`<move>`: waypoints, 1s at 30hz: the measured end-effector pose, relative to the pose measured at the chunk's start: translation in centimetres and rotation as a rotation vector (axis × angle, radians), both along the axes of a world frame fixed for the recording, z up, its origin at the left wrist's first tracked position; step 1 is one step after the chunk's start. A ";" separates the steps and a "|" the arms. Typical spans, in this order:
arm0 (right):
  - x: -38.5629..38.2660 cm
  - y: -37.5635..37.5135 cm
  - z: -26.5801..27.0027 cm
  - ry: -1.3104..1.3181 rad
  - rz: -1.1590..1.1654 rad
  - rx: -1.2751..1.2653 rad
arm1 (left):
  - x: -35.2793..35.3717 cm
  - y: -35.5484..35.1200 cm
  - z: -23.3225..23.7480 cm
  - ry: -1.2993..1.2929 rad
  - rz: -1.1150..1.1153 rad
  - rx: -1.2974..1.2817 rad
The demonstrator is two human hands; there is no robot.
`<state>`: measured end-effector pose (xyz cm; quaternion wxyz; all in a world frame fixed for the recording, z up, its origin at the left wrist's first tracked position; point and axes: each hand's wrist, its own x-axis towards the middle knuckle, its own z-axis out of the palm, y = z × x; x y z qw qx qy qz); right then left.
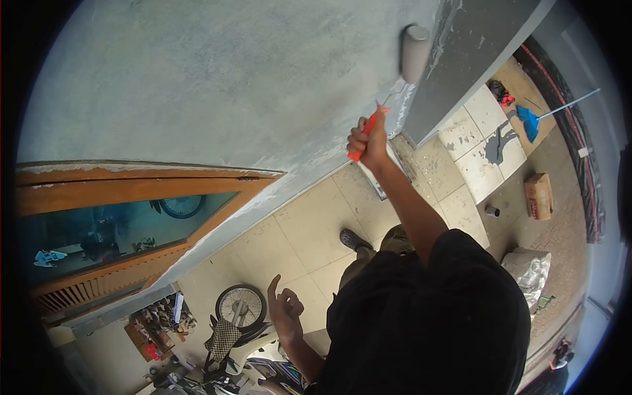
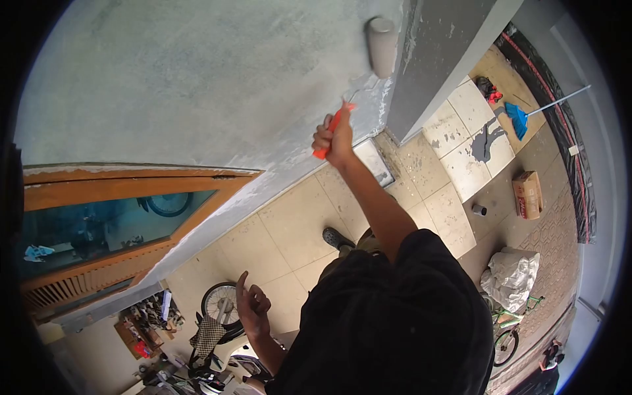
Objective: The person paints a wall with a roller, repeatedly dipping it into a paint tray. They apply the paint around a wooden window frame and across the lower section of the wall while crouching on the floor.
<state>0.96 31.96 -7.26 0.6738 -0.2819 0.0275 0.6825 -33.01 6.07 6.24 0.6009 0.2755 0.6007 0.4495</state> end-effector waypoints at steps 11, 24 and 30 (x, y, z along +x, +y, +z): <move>-5.2 -5.3 -3.4 -0.024 0.310 -0.119 | -8.7 3.9 -3.3 -0.035 -0.123 -0.185; -3.3 -5.2 -6.0 -0.026 0.318 -0.169 | -4.3 3.6 -0.5 0.004 -0.101 -0.151; 4.0 -1.4 -7.3 -0.007 0.166 -0.099 | -2.0 2.0 0.0 -0.002 0.010 -0.008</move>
